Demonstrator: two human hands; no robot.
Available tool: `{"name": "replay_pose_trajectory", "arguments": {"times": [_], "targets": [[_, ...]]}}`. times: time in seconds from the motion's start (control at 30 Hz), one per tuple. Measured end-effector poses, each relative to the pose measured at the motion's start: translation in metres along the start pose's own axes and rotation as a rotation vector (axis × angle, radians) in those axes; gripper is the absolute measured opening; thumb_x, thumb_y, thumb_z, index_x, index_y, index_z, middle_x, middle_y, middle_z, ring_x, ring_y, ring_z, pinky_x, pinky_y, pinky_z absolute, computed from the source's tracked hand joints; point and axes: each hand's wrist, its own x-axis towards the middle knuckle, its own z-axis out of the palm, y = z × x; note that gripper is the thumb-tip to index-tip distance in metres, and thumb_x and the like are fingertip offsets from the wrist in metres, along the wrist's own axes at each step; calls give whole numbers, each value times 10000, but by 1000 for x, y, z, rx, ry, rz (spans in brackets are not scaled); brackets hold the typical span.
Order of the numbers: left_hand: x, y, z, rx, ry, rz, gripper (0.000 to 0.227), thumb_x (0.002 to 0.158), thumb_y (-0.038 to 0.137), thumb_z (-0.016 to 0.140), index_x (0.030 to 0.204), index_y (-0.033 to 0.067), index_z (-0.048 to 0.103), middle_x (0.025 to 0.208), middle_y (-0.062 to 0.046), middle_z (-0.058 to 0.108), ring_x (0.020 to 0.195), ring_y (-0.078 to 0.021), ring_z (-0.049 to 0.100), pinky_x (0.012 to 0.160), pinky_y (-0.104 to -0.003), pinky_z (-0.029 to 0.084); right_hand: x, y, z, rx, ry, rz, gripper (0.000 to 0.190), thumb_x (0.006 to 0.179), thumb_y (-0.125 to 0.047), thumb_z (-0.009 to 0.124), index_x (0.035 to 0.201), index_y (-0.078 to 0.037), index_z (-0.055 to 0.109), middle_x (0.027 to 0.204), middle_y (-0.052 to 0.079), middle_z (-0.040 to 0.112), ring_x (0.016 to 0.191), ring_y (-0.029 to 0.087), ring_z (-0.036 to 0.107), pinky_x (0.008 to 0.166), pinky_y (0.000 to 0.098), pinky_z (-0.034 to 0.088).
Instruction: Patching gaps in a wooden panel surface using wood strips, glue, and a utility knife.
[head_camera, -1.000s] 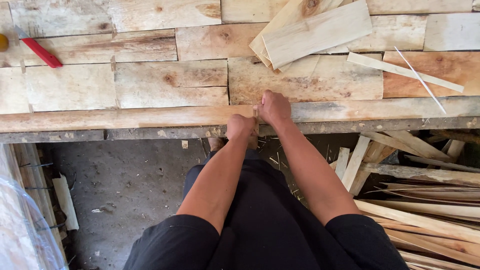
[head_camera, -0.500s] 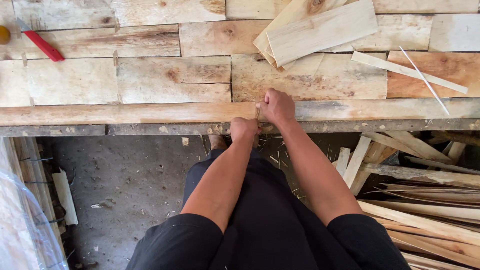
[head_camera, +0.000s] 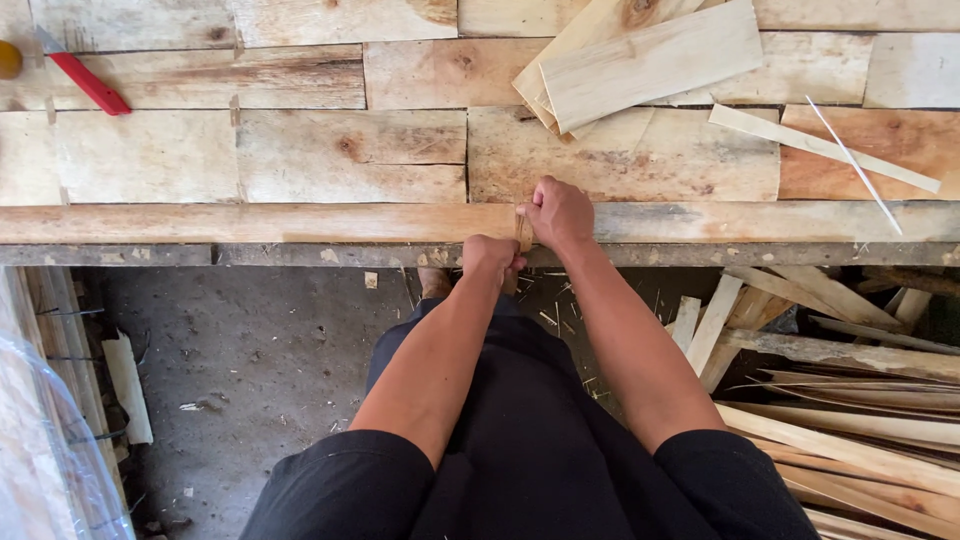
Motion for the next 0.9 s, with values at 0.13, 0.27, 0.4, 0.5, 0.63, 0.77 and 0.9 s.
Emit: {"name": "replay_pose_trajectory", "arguments": {"times": [0.13, 0.27, 0.4, 0.5, 0.63, 0.77, 0.9], "targets": [[-41, 19, -6, 50, 40, 22, 165, 827, 106, 745, 752, -36, 708, 656, -131, 733, 541, -177, 715, 481, -337, 524, -1, -3, -2, -17, 4, 5, 403, 794, -421, 858, 854, -82, 650, 805, 140, 709, 788, 359, 681, 693, 487, 524], [-66, 34, -7, 327, 169, 19, 191, 773, 197, 759, 667, 39, 775, 684, -71, 763, 685, -182, 744, 692, -333, 584, -4, 5, 2, 13, 31, -37, 384, 797, -398, 852, 857, -80, 646, 801, 132, 703, 791, 353, 679, 696, 488, 521], [-66, 34, -7, 413, 196, 28, 127, 727, 179, 788, 664, 70, 802, 701, -64, 745, 737, -202, 728, 737, -348, 584, 5, 39, 27, 36, 116, -202, 308, 907, -341, 806, 929, -80, 643, 871, 134, 706, 831, 358, 673, 717, 491, 513], [-67, 32, -6, 369, 181, 16, 209, 773, 228, 769, 651, 59, 793, 677, -42, 765, 711, -170, 759, 725, -332, 605, 9, 49, 24, 58, -3, -229, 154, 972, -249, 690, 1014, -109, 642, 975, 123, 718, 905, 326, 692, 787, 460, 538], [-71, 28, -6, 315, 185, 11, 390, 866, 410, 750, 687, 65, 776, 655, -46, 758, 712, -163, 760, 730, -330, 592, 0, 18, -3, -31, -166, -218, 568, 710, -376, 905, 1021, -43, 566, 984, 182, 673, 898, 362, 662, 772, 465, 529], [-61, 18, 0, 343, 193, 70, 394, 880, 419, 746, 694, 76, 793, 642, -19, 745, 708, -149, 751, 722, -330, 595, 1, 8, -8, -106, -198, -204, 706, 656, -411, 956, 1077, -31, 534, 1030, 186, 657, 958, 373, 661, 820, 467, 534], [-67, 23, -1, 356, 202, 63, 428, 905, 442, 738, 706, 66, 787, 643, -17, 748, 731, -146, 750, 730, -314, 581, 5, 1, -8, -177, -248, -131, 754, 635, -420, 973, 1092, -18, 528, 1038, 192, 652, 969, 367, 673, 843, 461, 552]]}}
